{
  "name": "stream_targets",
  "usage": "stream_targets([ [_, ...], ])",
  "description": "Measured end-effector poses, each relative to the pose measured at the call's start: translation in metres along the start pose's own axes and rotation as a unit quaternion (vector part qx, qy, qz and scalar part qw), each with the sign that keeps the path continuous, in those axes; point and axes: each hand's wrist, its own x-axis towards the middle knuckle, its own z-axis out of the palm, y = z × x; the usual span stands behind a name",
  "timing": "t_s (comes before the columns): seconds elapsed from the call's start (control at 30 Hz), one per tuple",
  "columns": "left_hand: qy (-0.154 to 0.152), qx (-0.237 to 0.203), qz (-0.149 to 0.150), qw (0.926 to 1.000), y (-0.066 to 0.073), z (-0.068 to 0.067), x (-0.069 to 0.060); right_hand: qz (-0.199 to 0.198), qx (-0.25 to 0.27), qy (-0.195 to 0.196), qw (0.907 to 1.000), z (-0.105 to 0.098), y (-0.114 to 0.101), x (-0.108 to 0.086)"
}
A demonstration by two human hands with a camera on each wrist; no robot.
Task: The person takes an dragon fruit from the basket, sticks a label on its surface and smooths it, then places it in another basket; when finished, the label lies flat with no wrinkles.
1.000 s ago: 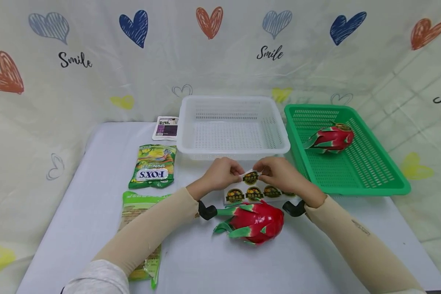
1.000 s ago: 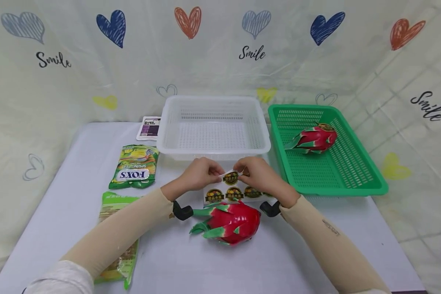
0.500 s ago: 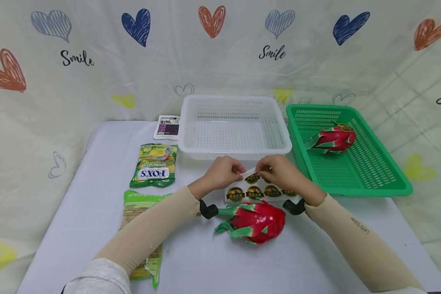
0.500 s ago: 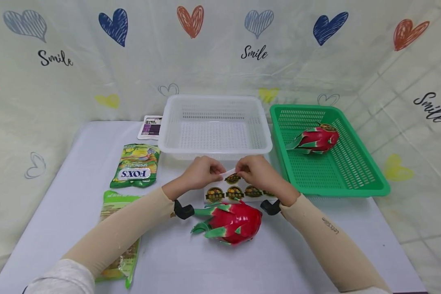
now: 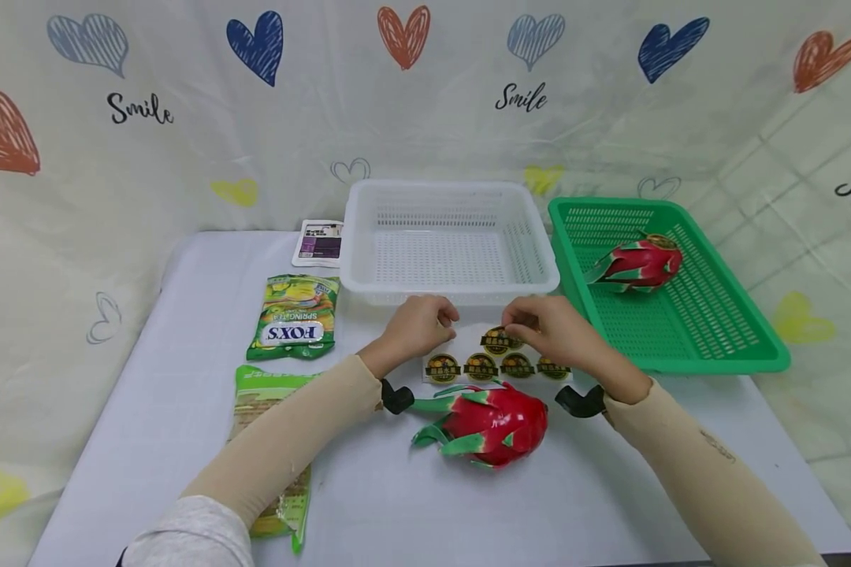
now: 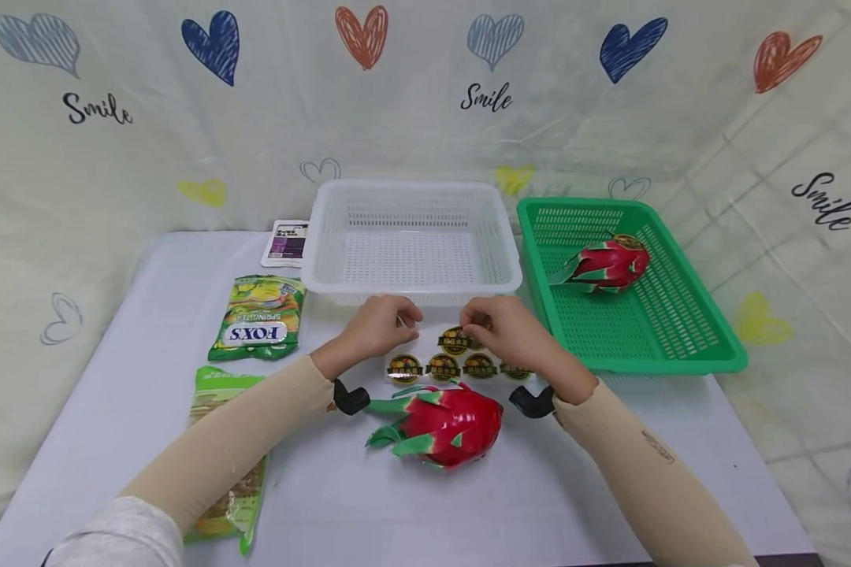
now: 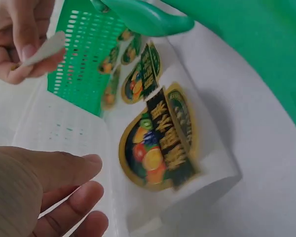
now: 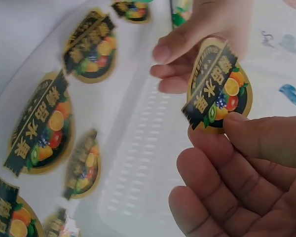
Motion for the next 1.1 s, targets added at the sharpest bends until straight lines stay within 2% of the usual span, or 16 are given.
stream_targets([
  [0.1, 0.005, 0.008, 0.006, 0.9999, 0.001, -0.001, -0.003, -0.002, 0.011, 0.004, 0.9999, -0.005, -0.002, -0.007],
  [0.17, -0.002, -0.009, 0.018, 0.9998, 0.005, -0.003, -0.004, -0.005, 0.016, 0.004, 0.9999, -0.007, -0.003, -0.011],
  [0.3, -0.051, -0.071, 0.055, 0.9946, 0.019, -0.007, -0.011, -0.011, 0.025, -0.003, 0.9996, -0.012, -0.003, -0.019],
  [0.37, -0.079, -0.084, 0.082, 0.9899, 0.027, -0.009, -0.017, -0.013, 0.037, -0.013, 0.9992, -0.014, -0.004, -0.023],
  [0.43, -0.095, -0.074, 0.116, 0.9859, 0.036, -0.011, -0.023, -0.015, 0.049, -0.021, 0.9984, -0.015, -0.006, -0.028],
  [0.53, -0.103, -0.049, 0.159, 0.9807, 0.046, -0.010, -0.031, -0.020, 0.067, -0.031, 0.9971, -0.016, -0.009, -0.035],
  [0.63, -0.108, -0.046, 0.178, 0.9769, 0.053, -0.010, -0.037, -0.024, 0.083, -0.037, 0.9956, -0.014, -0.010, -0.042],
  [0.8, -0.112, -0.074, 0.170, 0.9761, 0.060, -0.007, -0.045, -0.004, 0.111, -0.026, 0.9934, -0.008, -0.013, -0.053],
  [0.87, -0.113, -0.088, 0.162, 0.9763, 0.062, -0.006, -0.048, 0.022, 0.123, -0.015, 0.9920, -0.004, -0.015, -0.059],
  [1.0, -0.120, -0.104, 0.139, 0.9775, 0.065, -0.006, -0.053, 0.102, 0.131, 0.006, 0.9861, 0.009, -0.021, -0.077],
  [1.1, -0.127, -0.100, 0.124, 0.9791, 0.068, -0.005, -0.055, 0.135, 0.146, 0.026, 0.9797, 0.019, -0.026, -0.089],
])
